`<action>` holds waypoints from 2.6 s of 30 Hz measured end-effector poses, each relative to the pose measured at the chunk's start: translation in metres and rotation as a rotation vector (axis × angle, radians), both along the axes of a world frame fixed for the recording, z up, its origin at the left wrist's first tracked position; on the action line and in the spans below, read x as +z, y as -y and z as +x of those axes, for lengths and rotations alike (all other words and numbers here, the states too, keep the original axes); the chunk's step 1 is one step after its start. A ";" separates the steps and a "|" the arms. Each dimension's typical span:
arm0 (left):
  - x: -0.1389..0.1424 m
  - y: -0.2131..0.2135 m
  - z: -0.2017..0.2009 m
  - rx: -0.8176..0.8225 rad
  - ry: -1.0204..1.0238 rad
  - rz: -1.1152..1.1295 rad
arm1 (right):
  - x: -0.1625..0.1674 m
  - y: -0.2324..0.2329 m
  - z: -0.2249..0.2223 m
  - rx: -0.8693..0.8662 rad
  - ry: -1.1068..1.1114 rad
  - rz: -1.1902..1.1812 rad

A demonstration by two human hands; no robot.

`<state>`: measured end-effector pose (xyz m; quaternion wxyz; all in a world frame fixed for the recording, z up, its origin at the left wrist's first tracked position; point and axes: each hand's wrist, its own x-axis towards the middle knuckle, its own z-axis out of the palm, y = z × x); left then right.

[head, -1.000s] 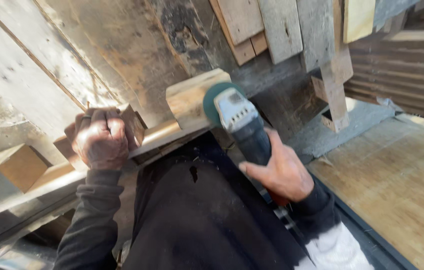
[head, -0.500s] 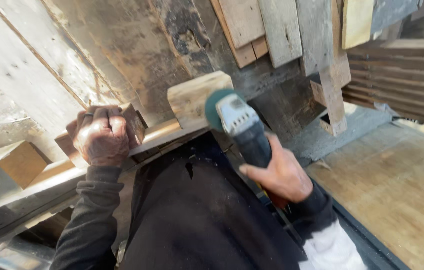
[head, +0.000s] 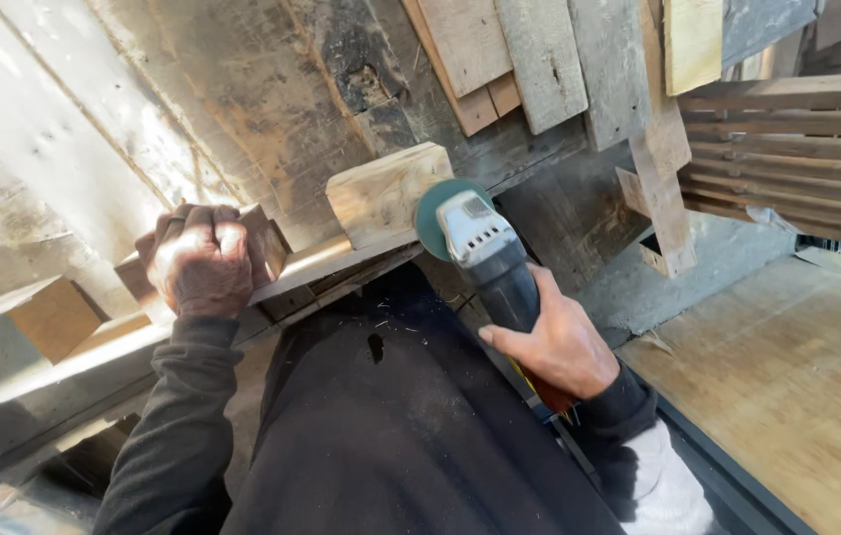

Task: The person selects a wooden plank from a pile, positions it on a workbench, and uses an angle grinder with a sanding disc to smooth the plank's surface. The person handles multiple planks, moving them aside and selecting new ones to sand.

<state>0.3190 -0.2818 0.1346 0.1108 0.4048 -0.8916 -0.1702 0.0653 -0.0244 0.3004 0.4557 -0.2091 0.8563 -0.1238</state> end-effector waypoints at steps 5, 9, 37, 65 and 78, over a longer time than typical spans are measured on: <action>-0.008 0.001 0.002 0.184 -0.028 0.303 | -0.001 -0.015 0.020 0.040 -0.101 0.022; -0.009 -0.001 0.003 0.132 -0.101 0.134 | -0.002 -0.006 0.026 0.076 -0.154 -0.005; -0.002 0.005 0.005 0.054 -0.102 0.130 | 0.005 -0.027 0.018 0.012 -0.213 0.080; -0.003 0.003 0.003 0.116 -0.149 0.172 | 0.011 -0.007 0.015 0.150 -0.321 -0.021; 0.002 0.001 0.002 0.111 -0.147 0.176 | 0.013 0.033 0.037 0.247 -0.152 -0.042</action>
